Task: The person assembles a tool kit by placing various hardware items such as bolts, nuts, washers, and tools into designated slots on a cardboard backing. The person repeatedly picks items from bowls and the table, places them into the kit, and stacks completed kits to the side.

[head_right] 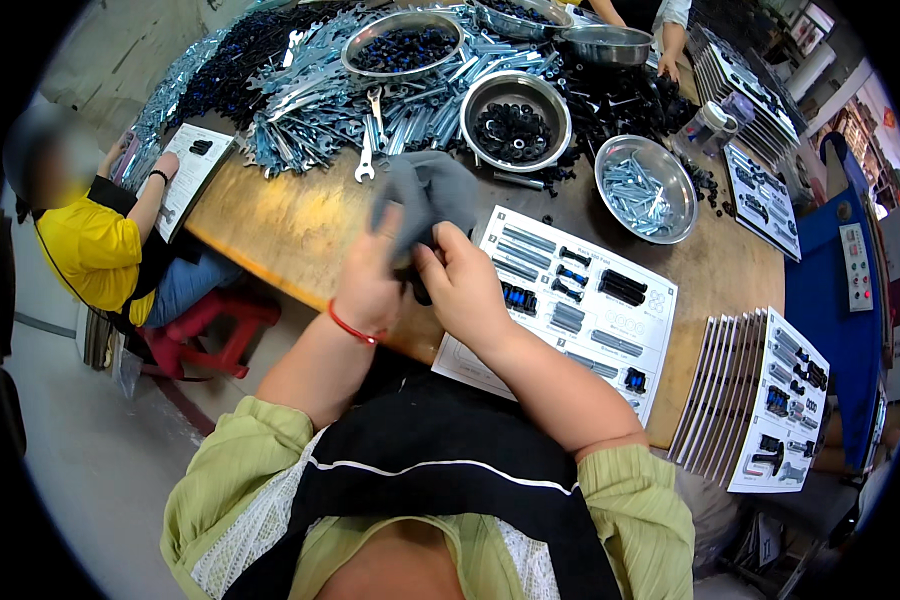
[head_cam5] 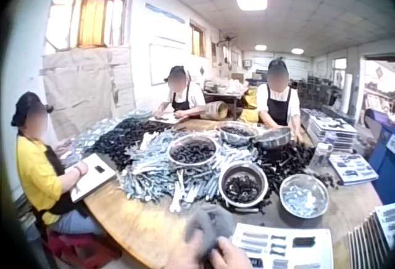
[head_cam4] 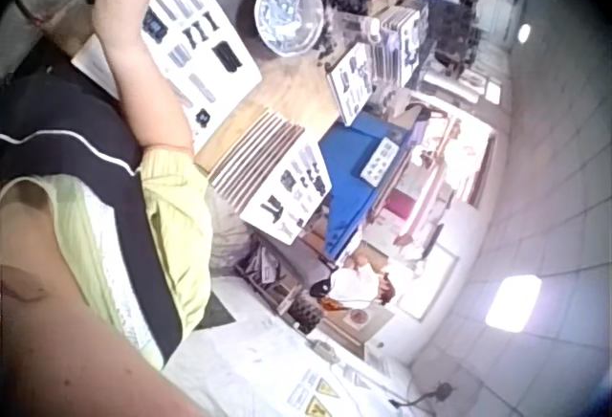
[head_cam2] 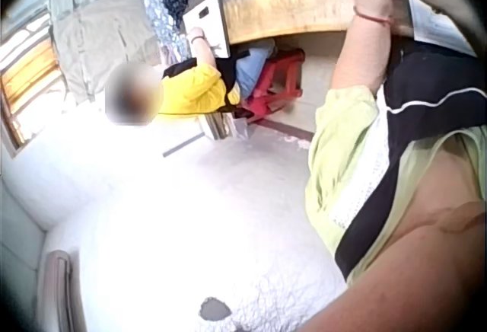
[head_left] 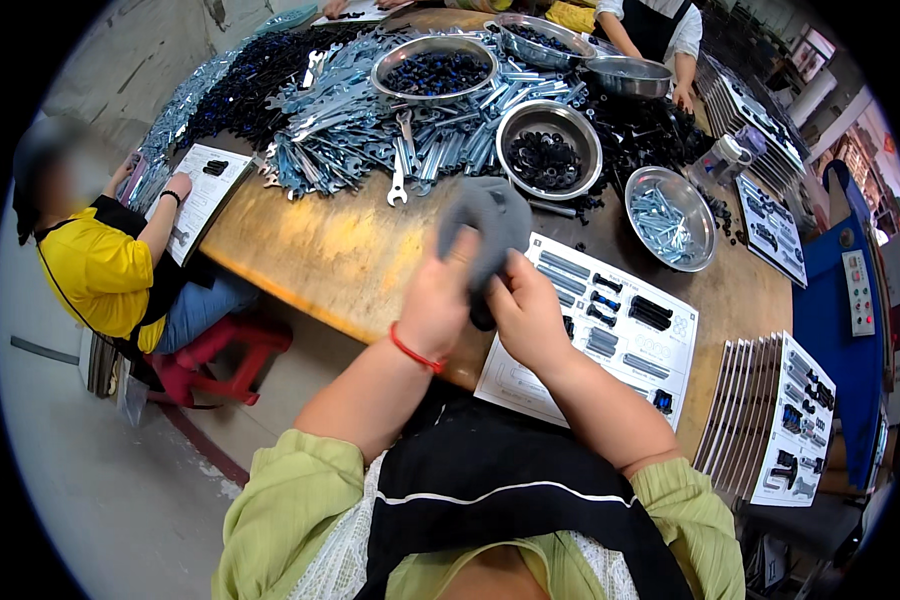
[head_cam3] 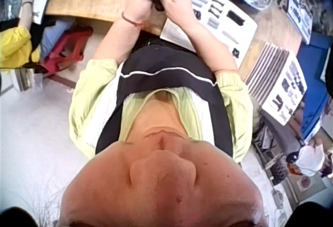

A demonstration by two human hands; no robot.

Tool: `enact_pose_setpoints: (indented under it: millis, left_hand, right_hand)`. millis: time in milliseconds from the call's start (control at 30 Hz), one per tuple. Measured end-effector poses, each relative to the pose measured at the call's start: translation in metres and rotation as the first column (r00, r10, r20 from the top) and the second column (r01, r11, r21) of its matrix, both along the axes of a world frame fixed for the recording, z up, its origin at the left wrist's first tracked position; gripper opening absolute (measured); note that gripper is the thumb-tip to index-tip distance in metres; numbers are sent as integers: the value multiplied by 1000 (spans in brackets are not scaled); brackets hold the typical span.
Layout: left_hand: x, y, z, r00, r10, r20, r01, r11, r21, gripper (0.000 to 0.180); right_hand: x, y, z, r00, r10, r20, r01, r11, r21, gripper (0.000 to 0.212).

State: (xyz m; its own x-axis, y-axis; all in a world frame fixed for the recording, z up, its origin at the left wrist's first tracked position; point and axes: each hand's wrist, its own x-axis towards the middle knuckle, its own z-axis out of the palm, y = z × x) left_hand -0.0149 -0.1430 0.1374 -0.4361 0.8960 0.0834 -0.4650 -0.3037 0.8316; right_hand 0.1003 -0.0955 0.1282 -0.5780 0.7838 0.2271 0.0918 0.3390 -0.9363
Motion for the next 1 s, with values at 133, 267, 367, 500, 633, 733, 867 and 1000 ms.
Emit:
enact_pose_setpoints:
  millis: [133, 267, 367, 500, 633, 733, 867, 1000]
  left_hand:
    - [4, 15, -22, 995, -62, -74, 65, 997, 35, 38]
    - [-21, 22, -33, 843, 209, -495, -160, 977, 140, 33]
    - [-29, 18, -26, 553, 241, -797, -145, 970, 193, 35]
    - [-28, 17, -9, 268, 179, -946, -16, 983, 182, 43]
    - [-35, 22, -5, 168, 225, -960, 30, 972, 233, 46]
    - [-36, 25, 4, 120, 269, -956, 83, 957, 280, 46]
    - [-56, 47, 17, -27, 293, -956, 178, 942, 283, 45]
    - [-109, 99, 25, -103, 424, -900, 1, 905, 426, 40]
  right_hand:
    - [7, 1, 6, 924, -41, 381, -60, 966, 251, 23]
    - [33, 18, 20, 924, 29, 380, -135, 957, 255, 21]
    - [45, 36, 37, 996, -28, -83, 12, 982, -191, 19]
    - [39, 49, 36, 981, 140, -138, -185, 893, -410, 20]
    - [42, 50, 26, 931, 126, -344, -304, 789, -533, 21]
    - [49, 52, 22, 854, 99, -511, -427, 696, -578, 23]
    - [72, 66, 18, 825, -8, -565, -385, 724, -572, 24]
    - [109, 78, 8, 823, -182, -538, -207, 785, -583, 21]
